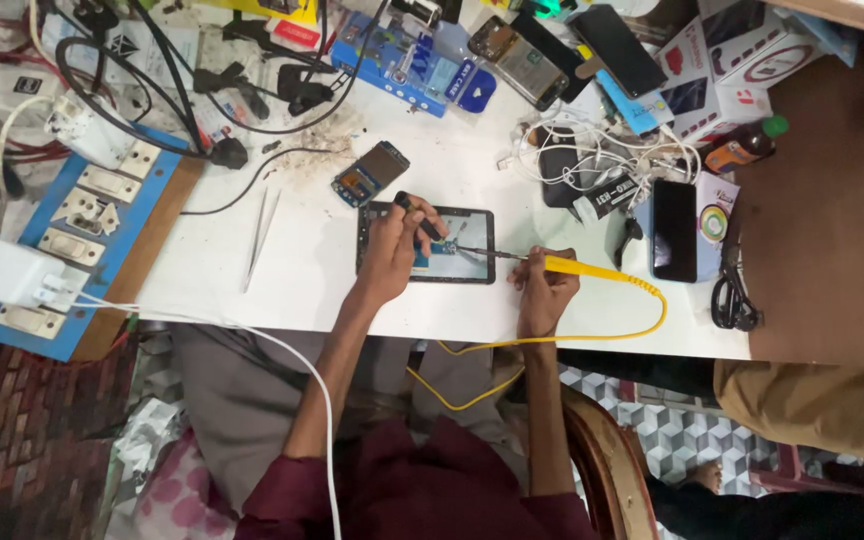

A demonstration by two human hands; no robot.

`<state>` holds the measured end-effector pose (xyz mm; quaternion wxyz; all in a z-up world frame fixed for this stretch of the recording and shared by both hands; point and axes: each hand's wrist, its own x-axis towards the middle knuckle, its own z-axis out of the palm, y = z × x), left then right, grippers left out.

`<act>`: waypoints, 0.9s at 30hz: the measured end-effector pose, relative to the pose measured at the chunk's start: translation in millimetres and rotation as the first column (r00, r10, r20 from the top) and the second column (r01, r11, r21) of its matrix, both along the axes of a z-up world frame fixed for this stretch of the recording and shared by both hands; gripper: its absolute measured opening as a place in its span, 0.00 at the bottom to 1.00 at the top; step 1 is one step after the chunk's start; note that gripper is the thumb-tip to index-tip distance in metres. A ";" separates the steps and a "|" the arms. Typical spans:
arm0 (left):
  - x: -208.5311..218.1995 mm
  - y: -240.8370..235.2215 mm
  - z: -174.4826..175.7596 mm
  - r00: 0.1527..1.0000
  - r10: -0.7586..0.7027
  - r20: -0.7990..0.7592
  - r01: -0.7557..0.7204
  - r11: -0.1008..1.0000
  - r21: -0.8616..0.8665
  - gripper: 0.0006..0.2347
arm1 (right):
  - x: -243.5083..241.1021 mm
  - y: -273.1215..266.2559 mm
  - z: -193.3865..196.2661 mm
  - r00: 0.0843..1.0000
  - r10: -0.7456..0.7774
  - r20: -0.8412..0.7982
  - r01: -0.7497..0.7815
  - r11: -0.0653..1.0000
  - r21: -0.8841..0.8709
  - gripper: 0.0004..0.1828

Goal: The person uses a soldering iron and solder wire to work on a small circuit board placed on a tablet screen. They repeatedly apply heat and solder to specific points on the board while holding it steady with their left hand.

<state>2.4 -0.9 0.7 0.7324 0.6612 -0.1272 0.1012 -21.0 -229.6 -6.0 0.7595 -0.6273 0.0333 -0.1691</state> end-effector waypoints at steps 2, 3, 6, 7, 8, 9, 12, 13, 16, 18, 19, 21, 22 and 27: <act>0.6 0.2 -0.2 1.000 -0.004 0.013 0.004 1.000 -0.014 0.12 | 0.6 -1.3 0.9 1.000 -0.015 -0.021 0.014 0.999 -0.045 0.08; -0.2 0.7 -0.8 1.000 -0.003 0.015 0.003 1.000 -0.012 0.12 | -0.3 -0.9 0.5 0.999 -0.022 -0.034 0.019 0.998 -0.066 0.07; -3.0 1.0 -0.9 1.000 0.003 0.010 -0.003 1.000 0.012 0.11 | -1.7 -0.2 0.7 0.998 -0.040 -0.040 0.040 0.999 -0.015 0.06; -2.7 0.4 0.4 1.000 0.008 0.006 -0.008 1.000 0.027 0.10 | -1.4 0.0 1.6 0.999 -0.036 -0.023 0.036 0.999 -0.004 0.06; -2.3 -0.3 2.0 1.000 0.015 0.002 -0.015 0.999 0.042 0.10 | -0.7 0.3 2.6 1.000 -0.031 -0.005 0.031 0.999 0.007 0.06; -2.1 -0.7 3.8 1.000 0.013 0.000 -0.013 0.999 0.042 0.10 | 0.0 0.3 3.6 1.000 -0.026 0.013 0.026 1.000 0.018 0.06; -5.5 0.6 7.9 1.000 0.012 -0.014 -0.011 0.999 0.041 0.09 | -1.4 2.4 4.2 1.000 -0.012 -0.019 0.011 0.999 -0.038 0.07; -5.9 1.2 9.3 1.000 0.009 -0.018 -0.008 0.999 0.041 0.08 | -1.6 3.4 4.0 1.000 -0.004 -0.010 0.003 0.998 -0.058 0.07; -7.4 0.7 12.3 1.000 -0.003 -0.015 0.003 0.999 0.042 0.08 | -2.7 2.7 4.0 1.000 0.013 0.017 -0.012 0.995 -0.102 0.08; -7.3 2.0 13.8 1.000 -0.001 -0.001 0.001 0.999 0.049 0.08 | -2.7 3.0 4.0 0.999 0.018 0.043 -0.014 0.995 -0.100 0.08; -6.8 2.5 14.3 1.000 0.004 0.010 -0.005 0.999 0.052 0.08 | -2.2 3.3 4.0 0.999 0.007 0.037 -0.004 0.995 -0.098 0.08; -8.2 2.1 14.1 1.000 0.004 0.014 -0.005 0.998 0.056 0.08 | -2.6 2.2 3.6 1.000 -0.018 0.022 0.020 0.995 -0.098 0.07; -8.5 2.4 14.0 1.000 0.000 0.011 0.000 0.998 0.057 0.08 | -2.9 1.7 3.6 1.000 -0.010 0.020 0.012 0.995 -0.098 0.07; -9.0 2.0 12.5 1.000 -0.009 -0.003 0.009 0.998 0.067 0.08 | -2.6 1.8 3.2 1.000 0.007 -0.001 -0.007 0.994 -0.112 0.08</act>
